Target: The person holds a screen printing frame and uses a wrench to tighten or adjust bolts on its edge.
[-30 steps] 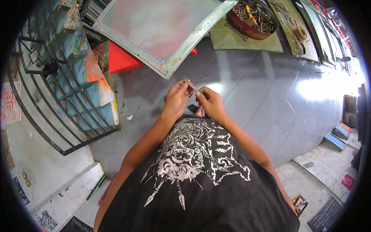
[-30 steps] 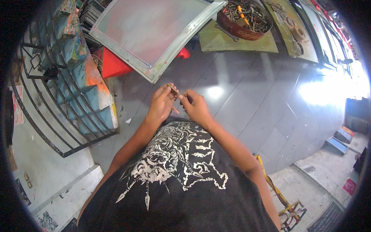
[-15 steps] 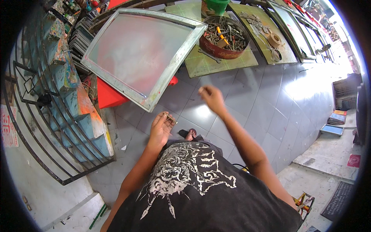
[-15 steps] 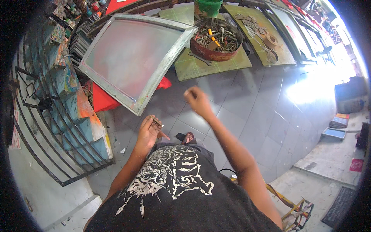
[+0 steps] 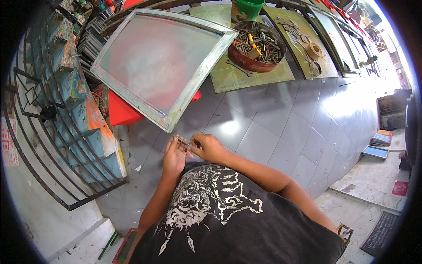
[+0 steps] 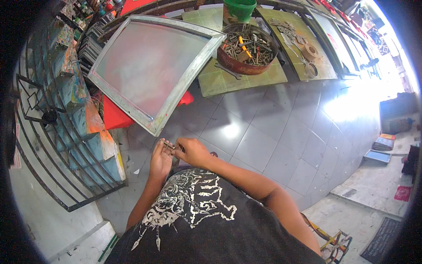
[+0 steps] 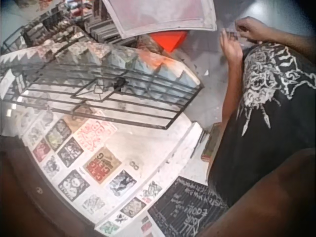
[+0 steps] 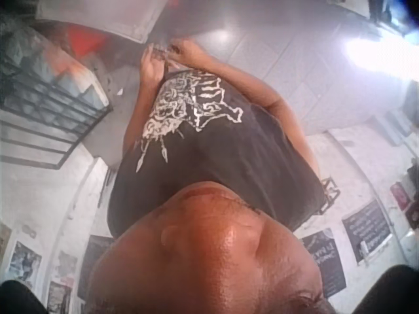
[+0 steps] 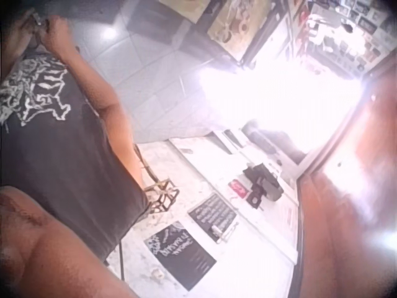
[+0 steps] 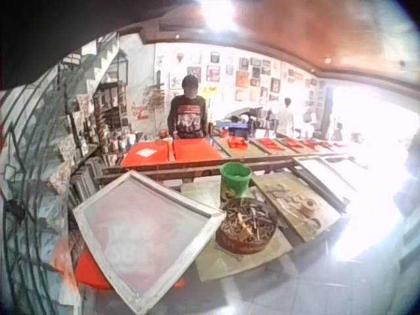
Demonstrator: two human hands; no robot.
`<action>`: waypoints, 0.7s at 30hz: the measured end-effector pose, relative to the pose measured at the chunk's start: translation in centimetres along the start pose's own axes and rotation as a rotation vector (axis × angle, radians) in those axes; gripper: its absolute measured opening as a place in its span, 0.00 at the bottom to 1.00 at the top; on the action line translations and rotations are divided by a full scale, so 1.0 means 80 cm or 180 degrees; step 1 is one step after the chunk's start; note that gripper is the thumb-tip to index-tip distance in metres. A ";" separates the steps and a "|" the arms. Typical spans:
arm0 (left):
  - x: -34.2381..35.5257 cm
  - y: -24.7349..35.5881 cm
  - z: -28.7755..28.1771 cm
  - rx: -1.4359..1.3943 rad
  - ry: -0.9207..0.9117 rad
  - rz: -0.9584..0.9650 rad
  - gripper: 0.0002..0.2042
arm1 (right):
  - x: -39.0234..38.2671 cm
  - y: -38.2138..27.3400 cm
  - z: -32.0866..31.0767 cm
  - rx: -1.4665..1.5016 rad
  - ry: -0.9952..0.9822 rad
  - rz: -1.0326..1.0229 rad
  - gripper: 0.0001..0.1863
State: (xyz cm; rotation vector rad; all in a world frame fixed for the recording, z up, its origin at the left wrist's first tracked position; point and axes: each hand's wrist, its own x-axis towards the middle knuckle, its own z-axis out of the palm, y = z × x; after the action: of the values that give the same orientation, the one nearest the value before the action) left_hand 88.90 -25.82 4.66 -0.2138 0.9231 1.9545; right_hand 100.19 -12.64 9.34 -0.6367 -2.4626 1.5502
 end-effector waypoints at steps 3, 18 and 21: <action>0.006 -0.001 0.007 0.0063 -0.0054 0.0046 0.07 | 0.002 -0.002 0.001 0.0034 0.0036 0.0074 0.12; 0.006 -0.016 0.031 0.1624 -0.0062 0.0739 0.03 | -0.022 0.008 0.003 -0.0237 0.0269 -0.0071 0.12; 0.007 -0.017 0.029 0.2031 -0.0105 0.0826 0.04 | -0.029 0.009 -0.001 -0.0359 0.0247 -0.0117 0.13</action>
State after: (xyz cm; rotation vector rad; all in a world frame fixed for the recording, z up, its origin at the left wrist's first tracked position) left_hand 90.17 -23.46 5.30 0.3193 1.5553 1.7761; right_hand 102.52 -13.32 8.93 -0.6523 -2.5030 1.3549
